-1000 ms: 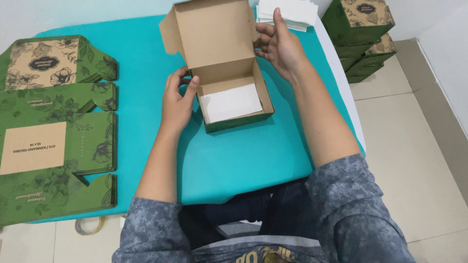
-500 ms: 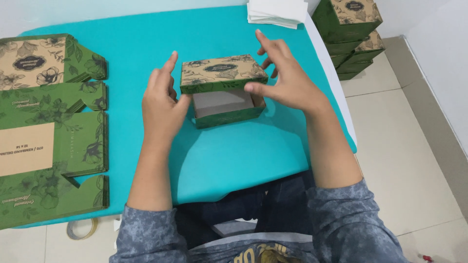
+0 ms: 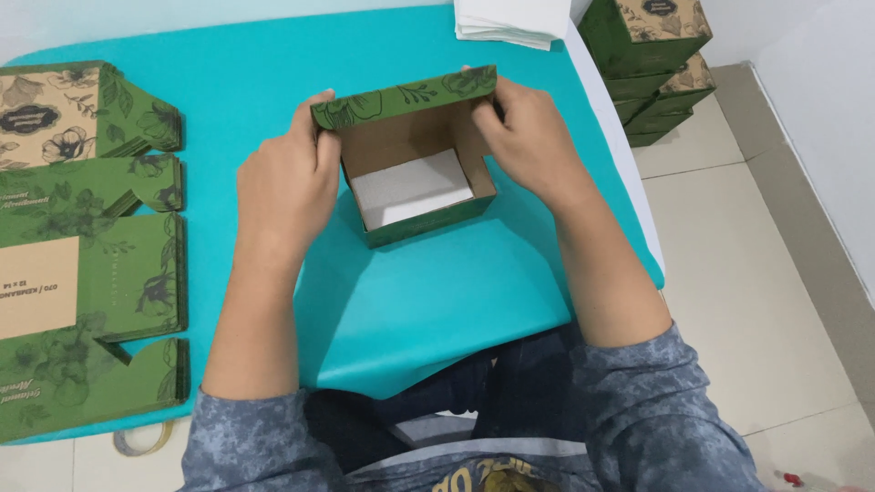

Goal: Assembling a decorative cardboard box from a flat template by folding and tucking flaps.

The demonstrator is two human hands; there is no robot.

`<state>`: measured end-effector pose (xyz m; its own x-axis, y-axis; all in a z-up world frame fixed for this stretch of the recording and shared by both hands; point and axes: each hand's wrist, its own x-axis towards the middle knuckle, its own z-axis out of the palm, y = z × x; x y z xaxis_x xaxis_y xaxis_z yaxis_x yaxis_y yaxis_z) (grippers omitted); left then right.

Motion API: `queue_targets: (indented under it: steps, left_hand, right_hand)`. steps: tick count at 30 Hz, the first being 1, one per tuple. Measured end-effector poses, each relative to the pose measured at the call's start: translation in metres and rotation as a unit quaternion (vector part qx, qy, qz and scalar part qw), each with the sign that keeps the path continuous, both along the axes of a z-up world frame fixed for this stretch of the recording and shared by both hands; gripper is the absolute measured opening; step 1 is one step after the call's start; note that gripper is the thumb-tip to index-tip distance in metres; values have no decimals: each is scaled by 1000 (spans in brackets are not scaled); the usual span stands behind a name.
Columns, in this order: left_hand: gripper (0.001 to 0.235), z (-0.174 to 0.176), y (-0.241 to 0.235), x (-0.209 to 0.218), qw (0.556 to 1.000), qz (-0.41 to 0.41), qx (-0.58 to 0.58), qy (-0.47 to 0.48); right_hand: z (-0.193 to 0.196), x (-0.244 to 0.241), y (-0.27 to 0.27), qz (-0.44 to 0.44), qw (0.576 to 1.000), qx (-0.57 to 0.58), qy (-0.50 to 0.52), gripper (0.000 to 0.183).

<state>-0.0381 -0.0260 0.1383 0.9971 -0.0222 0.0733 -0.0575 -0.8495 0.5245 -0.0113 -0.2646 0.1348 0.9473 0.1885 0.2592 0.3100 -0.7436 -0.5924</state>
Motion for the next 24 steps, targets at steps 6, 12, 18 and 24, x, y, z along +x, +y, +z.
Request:
queue_targets:
  steps: [6,12,18,24]
  left_hand:
    - [28,8,6,2,998,-3,27,63]
    - [60,21,2,-3,984,-24,90,155]
    - [51,35,3,-13,981,32,-168,93]
    - [31,-1,5,-7,994,45,-98,25]
  right_hand:
    - [-25,-1,-10,35,995,-54,73,14]
    - [-25,-2,-3,-6,997,11,82,15]
    - [-30,-6,-4,19,995,66,67,4]
    - [-30,-9,-2,16,996,41,77,3]
